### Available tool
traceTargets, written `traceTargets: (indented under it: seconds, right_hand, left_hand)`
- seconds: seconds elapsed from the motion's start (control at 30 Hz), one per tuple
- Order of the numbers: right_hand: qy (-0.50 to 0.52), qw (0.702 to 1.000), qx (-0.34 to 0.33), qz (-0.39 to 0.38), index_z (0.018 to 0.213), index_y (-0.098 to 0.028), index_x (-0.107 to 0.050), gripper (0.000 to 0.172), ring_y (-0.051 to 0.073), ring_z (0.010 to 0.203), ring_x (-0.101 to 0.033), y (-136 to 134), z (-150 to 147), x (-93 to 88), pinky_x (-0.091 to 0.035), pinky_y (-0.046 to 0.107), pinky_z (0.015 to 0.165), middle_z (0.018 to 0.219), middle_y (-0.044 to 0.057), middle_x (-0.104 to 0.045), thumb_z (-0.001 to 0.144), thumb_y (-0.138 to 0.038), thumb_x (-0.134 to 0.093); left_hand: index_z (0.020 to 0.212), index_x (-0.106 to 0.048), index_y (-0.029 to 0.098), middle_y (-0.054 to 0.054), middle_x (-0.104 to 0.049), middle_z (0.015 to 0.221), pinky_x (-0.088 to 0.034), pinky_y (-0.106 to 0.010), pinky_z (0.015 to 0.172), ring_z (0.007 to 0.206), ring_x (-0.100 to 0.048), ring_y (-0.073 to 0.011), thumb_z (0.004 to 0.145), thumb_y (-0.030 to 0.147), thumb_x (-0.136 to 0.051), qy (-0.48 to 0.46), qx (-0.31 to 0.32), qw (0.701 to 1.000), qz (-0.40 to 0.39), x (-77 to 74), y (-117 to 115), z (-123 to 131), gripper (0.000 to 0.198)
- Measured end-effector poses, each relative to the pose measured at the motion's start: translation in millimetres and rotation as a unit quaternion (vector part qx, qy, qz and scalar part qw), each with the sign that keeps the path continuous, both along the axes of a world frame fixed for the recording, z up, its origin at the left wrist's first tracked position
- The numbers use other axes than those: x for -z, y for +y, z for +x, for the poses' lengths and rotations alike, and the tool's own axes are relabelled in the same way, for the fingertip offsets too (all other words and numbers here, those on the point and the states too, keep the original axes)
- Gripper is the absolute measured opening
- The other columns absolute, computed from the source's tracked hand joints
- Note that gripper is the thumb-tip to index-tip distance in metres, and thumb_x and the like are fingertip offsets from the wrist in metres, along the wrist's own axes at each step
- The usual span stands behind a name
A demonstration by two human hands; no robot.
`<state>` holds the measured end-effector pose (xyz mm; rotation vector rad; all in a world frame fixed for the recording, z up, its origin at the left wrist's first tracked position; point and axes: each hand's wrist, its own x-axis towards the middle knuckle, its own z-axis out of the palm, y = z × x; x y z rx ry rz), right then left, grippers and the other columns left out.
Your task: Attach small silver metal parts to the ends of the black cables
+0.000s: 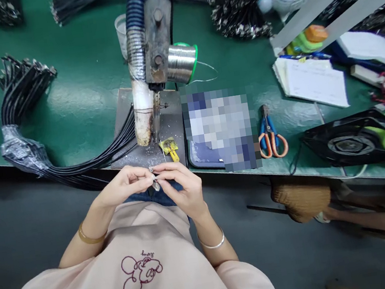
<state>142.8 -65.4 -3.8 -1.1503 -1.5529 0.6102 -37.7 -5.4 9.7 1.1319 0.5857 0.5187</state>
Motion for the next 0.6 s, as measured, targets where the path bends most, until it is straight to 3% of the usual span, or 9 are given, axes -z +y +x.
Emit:
traceTargets:
  seconds: [0.2,0.3,0.43,0.6]
  right_hand:
    - [0.159,0.978,-0.061,-0.124,0.079,-0.023,-0.074,0.016,0.019,0.09,-0.077,3,-1,0.7,-0.065,0.034,0.085,0.103,0.007,-0.075,0.089,-0.035,-0.072]
    - [0.189,0.969,-0.048,-0.152,0.076,-0.022,-0.074,0.019,0.018,0.088,-0.078,7,0,1.1,-0.065,0.03,0.082,0.103,0.008,-0.075,0.087,-0.038,-0.075]
    - [0.16,0.982,0.034,-0.095,0.077,-0.021,-0.073,0.014,0.018,0.085,-0.078,12,6,-1.5,-0.065,0.026,0.077,0.097,0.007,-0.077,0.088,-0.031,-0.073]
    - [0.05,0.989,0.136,0.037,0.09,-0.023,-0.071,0.014,0.016,0.087,-0.077,8,12,-10.6,-0.065,0.026,0.074,0.094,0.005,-0.078,0.095,-0.015,-0.06]
  left_hand:
    - [0.068,-0.067,0.01,0.0,-0.052,0.062,-0.031,-0.023,0.056,0.057,-0.038,-0.008,0.077,0.057,-0.076,0.032,0.009,0.999,0.007,-1.9,0,0,0.049]
    - [0.069,-0.065,0.011,0.005,-0.042,0.056,-0.026,-0.022,0.053,0.054,-0.03,-0.0062,0.076,0.057,-0.076,0.055,-0.021,0.998,0.013,-0.6,-1,3,0.048]
    - [0.087,-0.067,0.012,0.011,-0.03,0.052,-0.022,-0.021,0.052,0.05,-0.021,-0.005,0.08,0.047,-0.076,0.053,-0.052,0.997,0.01,-1.9,-2,6,0.037]
    - [0.079,-0.069,0.011,0.009,-0.034,0.051,-0.021,-0.022,0.051,0.051,-0.023,-0.0056,0.077,0.043,-0.079,0.071,-0.091,0.992,0.042,-11.8,-1,12,0.033]
